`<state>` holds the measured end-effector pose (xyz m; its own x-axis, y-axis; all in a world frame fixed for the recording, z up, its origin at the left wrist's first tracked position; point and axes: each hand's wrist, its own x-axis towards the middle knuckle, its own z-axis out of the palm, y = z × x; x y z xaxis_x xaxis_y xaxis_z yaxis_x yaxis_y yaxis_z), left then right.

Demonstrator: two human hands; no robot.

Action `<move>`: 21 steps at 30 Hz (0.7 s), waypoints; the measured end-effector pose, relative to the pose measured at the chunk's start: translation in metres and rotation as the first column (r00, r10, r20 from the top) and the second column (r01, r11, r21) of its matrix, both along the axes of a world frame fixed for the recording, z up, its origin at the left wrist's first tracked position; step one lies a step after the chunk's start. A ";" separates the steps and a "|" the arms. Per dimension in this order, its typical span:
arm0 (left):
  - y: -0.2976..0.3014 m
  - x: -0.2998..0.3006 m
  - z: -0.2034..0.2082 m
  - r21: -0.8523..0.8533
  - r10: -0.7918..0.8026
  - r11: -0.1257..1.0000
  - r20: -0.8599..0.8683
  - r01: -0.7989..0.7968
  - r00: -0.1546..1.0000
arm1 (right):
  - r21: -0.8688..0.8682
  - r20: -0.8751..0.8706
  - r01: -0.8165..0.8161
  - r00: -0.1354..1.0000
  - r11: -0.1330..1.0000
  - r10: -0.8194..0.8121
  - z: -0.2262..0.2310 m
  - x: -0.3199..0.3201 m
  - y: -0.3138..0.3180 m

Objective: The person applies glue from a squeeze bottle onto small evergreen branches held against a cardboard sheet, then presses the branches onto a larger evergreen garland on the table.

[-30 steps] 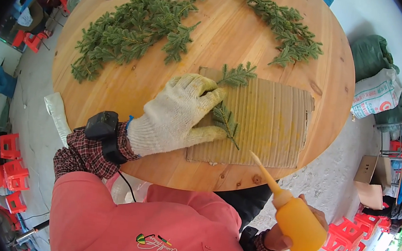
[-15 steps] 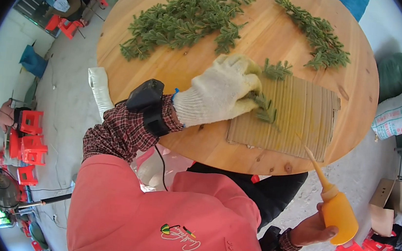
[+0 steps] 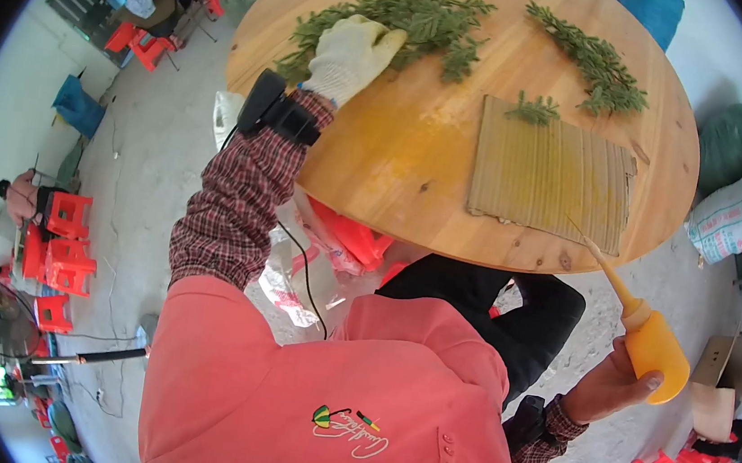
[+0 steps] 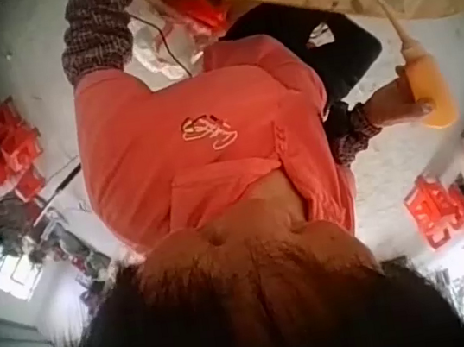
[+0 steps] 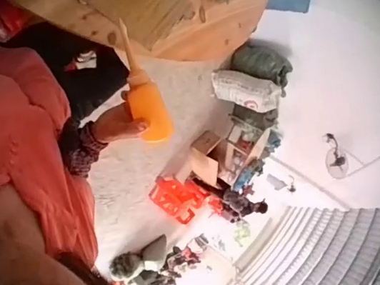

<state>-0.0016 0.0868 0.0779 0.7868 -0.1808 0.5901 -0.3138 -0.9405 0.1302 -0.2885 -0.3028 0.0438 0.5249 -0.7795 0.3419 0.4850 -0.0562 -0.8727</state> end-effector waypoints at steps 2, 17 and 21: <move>0.009 -0.002 -0.002 0.026 0.072 0.997 -0.026 -0.072 0.997 | -0.013 0.001 -0.037 0.999 0.999 0.037 -0.001 -0.002 0.000; 0.019 -0.061 -0.003 -0.049 -0.039 0.998 0.048 0.042 0.998 | 0.061 0.090 -0.432 0.900 0.900 0.426 0.037 0.003 0.035; 0.008 -0.063 0.010 -0.038 -0.069 0.997 -0.048 0.067 0.996 | -0.024 0.072 -0.348 0.935 0.937 0.348 0.028 0.008 0.019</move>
